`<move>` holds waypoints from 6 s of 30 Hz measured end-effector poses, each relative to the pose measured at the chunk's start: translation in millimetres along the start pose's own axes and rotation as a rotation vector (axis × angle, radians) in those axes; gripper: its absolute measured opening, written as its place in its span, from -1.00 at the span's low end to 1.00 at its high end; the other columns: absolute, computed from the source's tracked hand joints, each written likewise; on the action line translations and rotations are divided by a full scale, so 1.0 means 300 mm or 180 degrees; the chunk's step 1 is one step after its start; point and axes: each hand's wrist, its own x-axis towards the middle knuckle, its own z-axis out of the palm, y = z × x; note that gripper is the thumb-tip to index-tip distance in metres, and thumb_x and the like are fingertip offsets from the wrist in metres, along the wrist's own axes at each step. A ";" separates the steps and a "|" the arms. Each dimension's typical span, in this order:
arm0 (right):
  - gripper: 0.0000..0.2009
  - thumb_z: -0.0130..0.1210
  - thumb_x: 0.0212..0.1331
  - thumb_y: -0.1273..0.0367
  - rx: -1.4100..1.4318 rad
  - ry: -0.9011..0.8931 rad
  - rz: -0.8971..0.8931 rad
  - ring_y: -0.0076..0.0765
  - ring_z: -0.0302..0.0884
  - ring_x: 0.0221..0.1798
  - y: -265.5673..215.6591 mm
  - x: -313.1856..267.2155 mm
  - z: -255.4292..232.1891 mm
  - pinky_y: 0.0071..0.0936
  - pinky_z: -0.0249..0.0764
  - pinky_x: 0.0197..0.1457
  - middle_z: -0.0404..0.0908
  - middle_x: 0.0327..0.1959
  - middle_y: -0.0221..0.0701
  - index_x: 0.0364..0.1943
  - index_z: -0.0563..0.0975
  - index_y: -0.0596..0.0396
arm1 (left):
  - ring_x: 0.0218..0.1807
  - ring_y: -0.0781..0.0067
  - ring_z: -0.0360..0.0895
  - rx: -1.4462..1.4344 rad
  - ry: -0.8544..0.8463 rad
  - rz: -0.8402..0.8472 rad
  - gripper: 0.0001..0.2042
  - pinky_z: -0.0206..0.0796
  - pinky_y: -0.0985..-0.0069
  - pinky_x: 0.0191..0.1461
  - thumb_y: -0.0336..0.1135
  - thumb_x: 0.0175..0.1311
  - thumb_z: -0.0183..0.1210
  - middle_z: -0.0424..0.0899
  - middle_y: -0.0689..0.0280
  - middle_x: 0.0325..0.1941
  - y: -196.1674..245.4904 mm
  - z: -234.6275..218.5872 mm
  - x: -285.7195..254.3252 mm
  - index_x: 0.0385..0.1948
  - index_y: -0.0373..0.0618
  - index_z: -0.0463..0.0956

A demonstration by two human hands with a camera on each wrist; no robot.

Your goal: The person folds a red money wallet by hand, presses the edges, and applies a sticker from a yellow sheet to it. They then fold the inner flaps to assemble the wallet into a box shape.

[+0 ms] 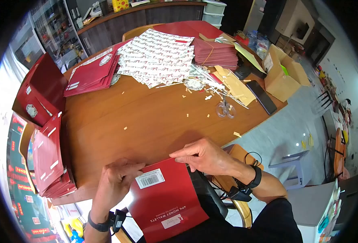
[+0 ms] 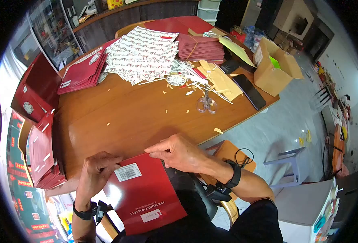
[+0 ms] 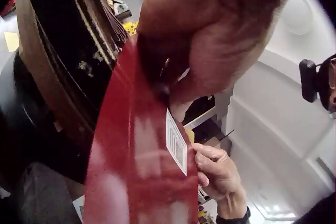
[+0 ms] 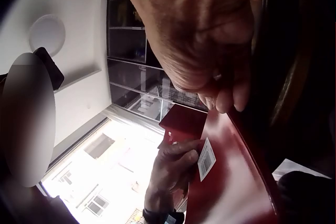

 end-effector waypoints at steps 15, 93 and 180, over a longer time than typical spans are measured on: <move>-0.46 0.38 0.33 0.44 0.0023 0.0653 -0.0599 -0.61 0.68 -0.19 0.021 -0.088 0.055 -0.55 0.62 -0.15 0.80 -0.11 -0.40 0.38 0.53 0.16 | -0.26 0.48 0.72 -0.0176 0.0153 -0.0406 -0.76 0.55 0.51 -0.15 -0.58 0.27 0.41 0.81 0.18 -0.33 -0.068 -0.052 -0.054 -0.04 -0.20 0.81; -0.64 0.27 0.19 0.36 -0.3499 0.0960 -0.1637 -0.28 0.60 0.33 0.054 -0.032 -0.049 -0.35 0.68 0.17 0.64 0.20 -0.35 0.09 0.69 0.09 | -0.23 0.58 0.69 -0.0611 0.0286 -0.0995 -0.79 0.54 0.56 -0.06 -0.54 0.38 0.30 0.84 0.27 -0.23 -0.269 -0.209 0.266 0.00 -0.34 0.76; -0.83 0.24 0.50 0.37 -0.0274 0.2183 -0.0249 -0.81 0.49 -0.39 -0.092 -0.005 -0.454 -0.68 0.39 -0.32 0.68 -0.42 -0.60 -0.16 0.68 0.24 | -0.29 0.09 0.73 0.0782 0.1153 -0.0095 -0.80 0.49 0.30 -0.14 -0.56 0.27 0.25 0.73 0.04 -0.32 -0.323 -0.205 0.263 -0.12 -0.29 0.76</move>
